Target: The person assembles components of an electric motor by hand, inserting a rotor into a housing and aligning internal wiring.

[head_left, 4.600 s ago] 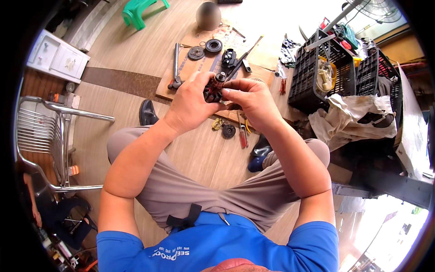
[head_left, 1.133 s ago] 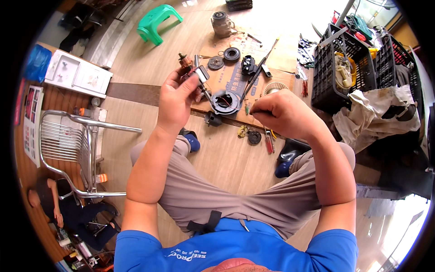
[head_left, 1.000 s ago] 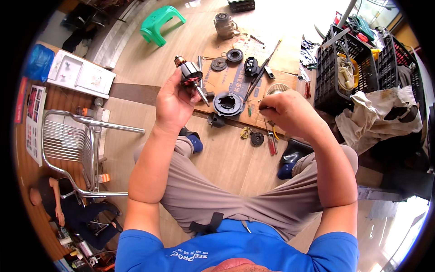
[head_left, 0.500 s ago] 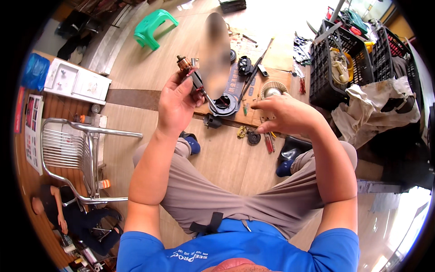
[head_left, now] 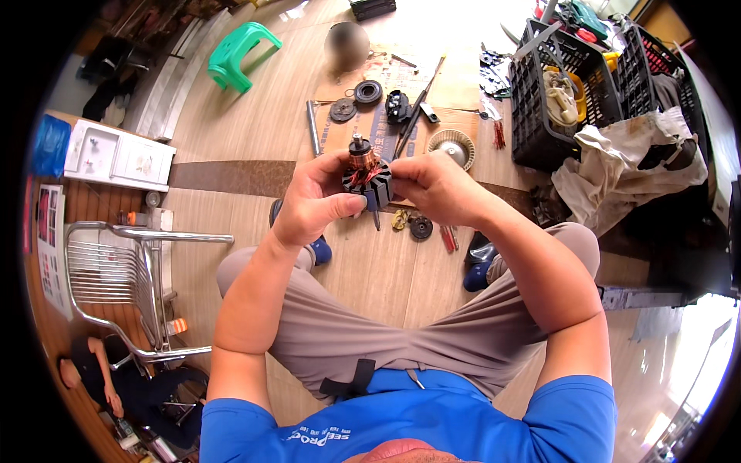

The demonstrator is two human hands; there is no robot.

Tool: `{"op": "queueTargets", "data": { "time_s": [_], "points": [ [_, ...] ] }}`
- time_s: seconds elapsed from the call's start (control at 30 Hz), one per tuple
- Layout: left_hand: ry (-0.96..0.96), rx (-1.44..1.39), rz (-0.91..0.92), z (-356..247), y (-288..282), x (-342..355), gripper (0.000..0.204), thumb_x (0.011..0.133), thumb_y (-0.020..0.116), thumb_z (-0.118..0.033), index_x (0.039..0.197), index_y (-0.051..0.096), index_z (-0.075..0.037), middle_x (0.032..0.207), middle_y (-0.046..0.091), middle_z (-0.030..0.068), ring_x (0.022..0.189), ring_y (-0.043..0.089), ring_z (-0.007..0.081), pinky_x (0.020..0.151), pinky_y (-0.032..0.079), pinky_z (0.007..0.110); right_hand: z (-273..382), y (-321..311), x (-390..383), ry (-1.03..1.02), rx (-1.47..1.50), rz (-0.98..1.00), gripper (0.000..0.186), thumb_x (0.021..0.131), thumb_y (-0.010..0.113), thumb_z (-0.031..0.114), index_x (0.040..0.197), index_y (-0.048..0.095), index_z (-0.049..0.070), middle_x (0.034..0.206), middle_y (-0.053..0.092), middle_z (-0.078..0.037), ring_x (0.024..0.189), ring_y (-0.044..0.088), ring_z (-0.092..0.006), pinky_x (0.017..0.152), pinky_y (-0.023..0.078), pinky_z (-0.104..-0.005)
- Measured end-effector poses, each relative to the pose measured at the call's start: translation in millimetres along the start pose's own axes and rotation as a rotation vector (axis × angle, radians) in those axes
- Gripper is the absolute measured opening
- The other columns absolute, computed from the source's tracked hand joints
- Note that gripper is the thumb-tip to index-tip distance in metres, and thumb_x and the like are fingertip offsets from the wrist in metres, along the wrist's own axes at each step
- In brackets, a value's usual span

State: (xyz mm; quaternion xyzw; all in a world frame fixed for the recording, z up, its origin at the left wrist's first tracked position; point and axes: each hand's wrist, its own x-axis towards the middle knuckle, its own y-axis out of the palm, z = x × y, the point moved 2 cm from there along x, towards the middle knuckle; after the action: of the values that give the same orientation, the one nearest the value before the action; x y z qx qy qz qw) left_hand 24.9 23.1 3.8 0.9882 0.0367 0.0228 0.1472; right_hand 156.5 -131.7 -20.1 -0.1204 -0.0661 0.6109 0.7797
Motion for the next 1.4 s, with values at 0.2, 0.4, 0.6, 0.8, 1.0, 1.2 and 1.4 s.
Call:
{"op": "queueTargets", "data": {
  "time_s": [0.2, 0.4, 0.6, 0.8, 1.0, 1.2, 1.4],
  "points": [
    [-0.090, 0.094, 0.010, -8.5, -1.6, 1.0, 0.057, 0.079, 0.074, -0.010, 0.128, 0.050, 0.006, 0.113, 0.062, 0.0109, 0.090, 0.061, 0.0128, 0.070, 0.051, 0.026, 11.8, -18.8, -3.7, -0.201, -0.303, -0.357, 0.016, 0.090, 0.062, 0.017, 0.099, 0.067, 0.006, 0.084, 0.067, -0.015, 0.079, 0.065, -0.0329, 0.069, 0.050, -0.0391],
    [-0.032, 0.486, -0.197, -14.5, -5.2, 0.2, 0.050, 0.077, 0.076, -0.002, 0.121, 0.054, 0.005, 0.106, 0.063, 0.0058, 0.084, 0.059, 0.0069, 0.070, 0.050, 0.022, 22.9, -32.0, -7.3, -0.312, -0.440, -0.392, 0.012, 0.089, 0.062, 0.016, 0.096, 0.067, 0.007, 0.080, 0.065, -0.014, 0.076, 0.064, -0.0320, 0.067, 0.050, -0.0392],
    [-0.019, 0.845, -0.198, -17.4, -6.8, 0.0, 0.047, 0.077, 0.075, 0.001, 0.119, 0.054, 0.005, 0.106, 0.064, 0.0067, 0.086, 0.060, 0.0067, 0.073, 0.052, 0.022, 24.0, -31.1, -7.2, -0.208, -0.348, -0.328, 0.012, 0.088, 0.062, 0.012, 0.096, 0.067, 0.005, 0.079, 0.066, -0.014, 0.073, 0.064, -0.0299, 0.065, 0.050, -0.0363],
    [0.024, 0.302, -0.244, -14.8, -14.2, -1.6, 0.043, 0.080, 0.073, 0.001, 0.118, 0.054, 0.004, 0.100, 0.066, 0.0063, 0.085, 0.061, 0.0081, 0.075, 0.052, 0.022, 24.2, -29.2, -4.8, -0.110, -0.222, -0.282, 0.012, 0.088, 0.063, 0.010, 0.096, 0.068, 0.003, 0.079, 0.066, -0.015, 0.069, 0.064, -0.0263, 0.064, 0.049, -0.0325],
    [-0.015, 0.392, -0.511, -17.3, -12.6, 5.4, 0.039, 0.084, 0.071, -0.004, 0.118, 0.054, 0.004, 0.097, 0.065, 0.0066, 0.077, 0.060, 0.0074, 0.066, 0.050, 0.022, 39.3, -30.2, -15.8, -0.289, -0.296, -0.266, 0.011, 0.086, 0.064, 0.010, 0.094, 0.068, 0.004, 0.078, 0.066, -0.014, 0.069, 0.064, -0.0276, 0.063, 0.050, -0.0332],
    [0.227, -0.073, -0.654, -19.9, -46.5, 5.9, 0.022, 0.094, 0.061, -0.015, 0.110, 0.055, -0.002, 0.088, 0.063, 0.0059, 0.065, 0.055, 0.0120, 0.056, 0.044, 0.026, 35.4, -15.6, -17.2, -0.423, -0.477, -0.208, 0.008, 0.085, 0.063, 0.014, 0.085, 0.065, 0.006, 0.073, 0.062, -0.011, 0.070, 0.063, -0.0314, 0.060, 0.049, -0.0385],
    [0.283, -0.398, -0.634, -43.3, -73.9, -6.3, 0.022, 0.096, 0.058, -0.027, 0.103, 0.060, -0.006, 0.086, 0.065, 0.0060, 0.070, 0.056, 0.0140, 0.059, 0.043, 0.028, 21.0, -22.7, -12.8, -0.136, -0.577, -0.253, 0.015, 0.089, 0.057, 0.018, 0.089, 0.067, 0.007, 0.074, 0.062, -0.017, 0.074, 0.062, -0.0357, 0.066, 0.048, -0.0427]
  ]
}}
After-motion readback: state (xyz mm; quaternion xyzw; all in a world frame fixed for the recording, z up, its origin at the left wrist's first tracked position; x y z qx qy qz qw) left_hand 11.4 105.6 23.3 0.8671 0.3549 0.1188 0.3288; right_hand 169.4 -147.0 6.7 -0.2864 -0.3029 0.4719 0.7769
